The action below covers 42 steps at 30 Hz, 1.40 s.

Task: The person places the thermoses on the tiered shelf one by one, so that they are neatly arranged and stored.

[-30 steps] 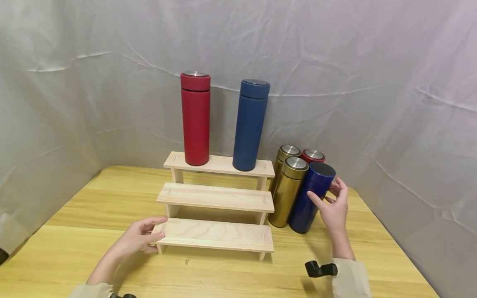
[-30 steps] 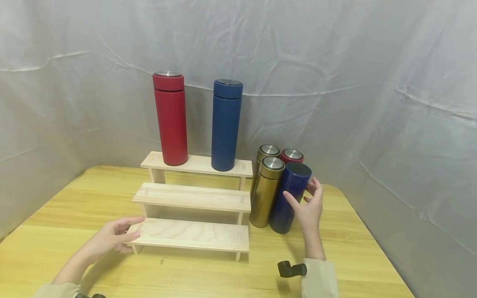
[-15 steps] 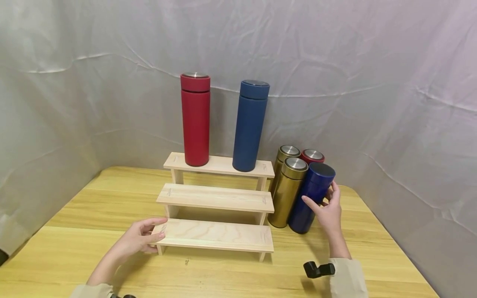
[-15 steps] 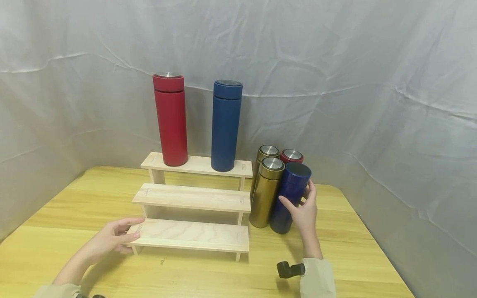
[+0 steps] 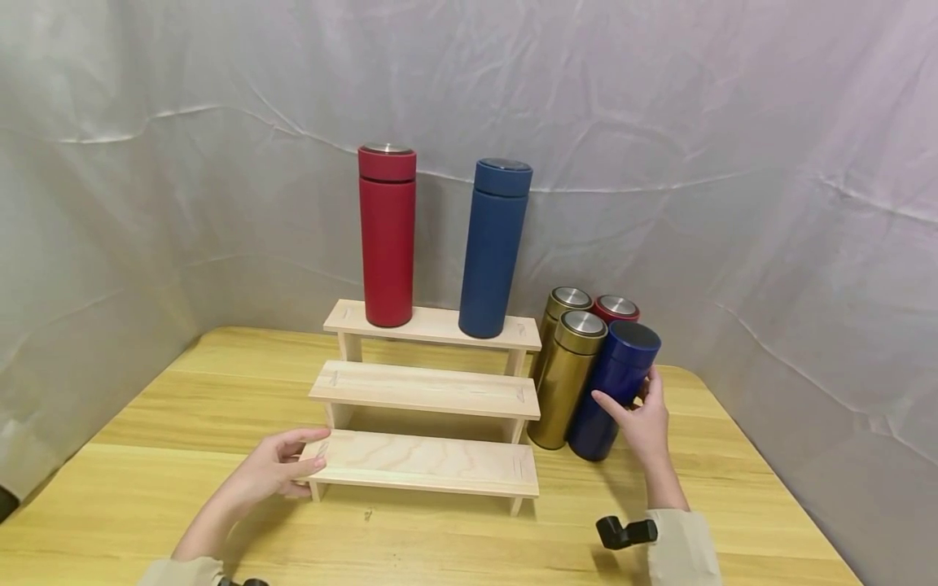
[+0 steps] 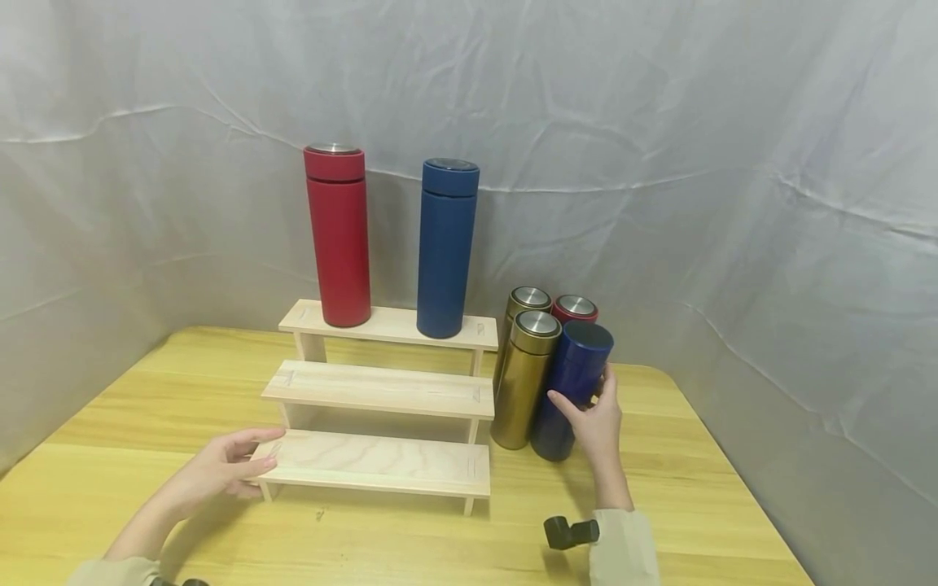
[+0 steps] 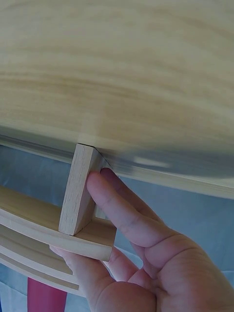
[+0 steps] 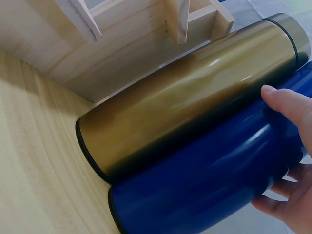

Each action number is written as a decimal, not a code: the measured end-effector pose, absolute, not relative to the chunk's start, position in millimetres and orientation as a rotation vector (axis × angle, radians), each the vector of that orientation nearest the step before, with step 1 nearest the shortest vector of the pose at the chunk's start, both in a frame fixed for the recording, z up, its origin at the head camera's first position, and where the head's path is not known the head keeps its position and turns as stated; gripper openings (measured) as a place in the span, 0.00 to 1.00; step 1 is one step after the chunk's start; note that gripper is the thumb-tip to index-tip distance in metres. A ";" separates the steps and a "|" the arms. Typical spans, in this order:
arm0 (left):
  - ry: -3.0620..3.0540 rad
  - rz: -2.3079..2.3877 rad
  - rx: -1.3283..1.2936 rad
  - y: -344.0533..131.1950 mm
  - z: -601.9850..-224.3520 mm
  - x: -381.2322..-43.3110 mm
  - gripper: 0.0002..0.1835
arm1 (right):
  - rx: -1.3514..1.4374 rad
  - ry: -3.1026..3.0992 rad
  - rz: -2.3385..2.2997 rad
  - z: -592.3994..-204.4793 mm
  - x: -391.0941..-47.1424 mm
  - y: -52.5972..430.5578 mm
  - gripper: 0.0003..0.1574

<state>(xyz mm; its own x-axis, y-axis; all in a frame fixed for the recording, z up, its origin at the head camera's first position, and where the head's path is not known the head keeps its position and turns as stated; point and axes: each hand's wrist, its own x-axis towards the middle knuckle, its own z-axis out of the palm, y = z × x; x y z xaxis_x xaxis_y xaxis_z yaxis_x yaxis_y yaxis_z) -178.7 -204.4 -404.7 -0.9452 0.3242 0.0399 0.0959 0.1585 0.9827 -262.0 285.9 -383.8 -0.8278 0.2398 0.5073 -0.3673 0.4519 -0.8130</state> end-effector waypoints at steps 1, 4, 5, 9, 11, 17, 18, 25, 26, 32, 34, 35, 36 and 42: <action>2.246 1.886 0.413 -204.4 -404.9 -178.7 0.31 | 0.093 -2.146 1.397 -377.2 -255.9 280.8 0.52; 2.245 1.891 0.413 -204.7 -405.8 -179.0 0.31 | 0.083 -2.126 1.417 -376.3 -254.2 280.3 0.50; 2.244 1.892 0.415 -204.9 -406.1 -179.1 0.31 | 0.074 -2.128 1.400 -375.6 -253.7 279.8 0.50; 2.241 1.888 0.424 -205.8 -406.8 -179.2 0.31 | 0.041 -2.104 1.351 -375.3 -254.2 279.2 0.48; 2.238 1.886 0.427 -206.0 -407.0 -179.1 0.31 | -0.014 -2.125 1.307 -366.5 -247.2 272.2 0.48; 2.227 1.894 0.417 -206.1 -406.9 -179.1 0.31 | -0.069 -2.082 1.291 -375.1 -254.7 280.4 0.47; 2.224 1.897 0.415 -206.1 -406.8 -179.1 0.31 | -0.052 -2.071 1.304 -380.1 -259.0 285.3 0.48; 2.213 1.901 0.422 -205.7 -406.2 -180.0 0.32 | -0.025 -2.036 1.119 -450.0 -324.8 347.5 0.50; 2.211 1.902 0.423 -205.5 -406.1 -180.0 0.32 | -0.023 -2.035 1.118 -450.4 -325.4 349.3 0.51; 2.212 1.904 0.428 -204.6 -405.7 -180.7 0.32 | 0.023 -2.016 1.304 -387.6 -267.6 310.5 0.46; 2.215 1.900 0.431 -204.9 -405.7 -180.8 0.31 | -0.019 -2.048 1.255 -372.3 -254.5 300.0 0.46; 2.215 1.899 0.433 -205.1 -405.9 -180.8 0.31 | -0.030 -2.060 1.251 -364.4 -246.9 294.6 0.45; 2.215 1.899 0.434 -205.4 -406.1 -180.8 0.31 | -0.034 -2.058 1.255 -358.2 -240.7 290.3 0.44; 2.208 1.907 0.422 -207.3 -408.9 -180.6 0.31 | -0.116 -2.108 1.190 -369.1 -253.3 306.4 0.46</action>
<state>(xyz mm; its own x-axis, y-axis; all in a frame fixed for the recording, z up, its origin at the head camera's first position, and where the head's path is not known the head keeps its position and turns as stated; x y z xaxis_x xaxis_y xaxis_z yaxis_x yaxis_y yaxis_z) -180.6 -207.3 -408.9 -0.9405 0.3374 0.0393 0.0879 0.1302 0.9876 -253.3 306.4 -369.1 -0.7491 0.3960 0.5311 -0.2503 0.5730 -0.7804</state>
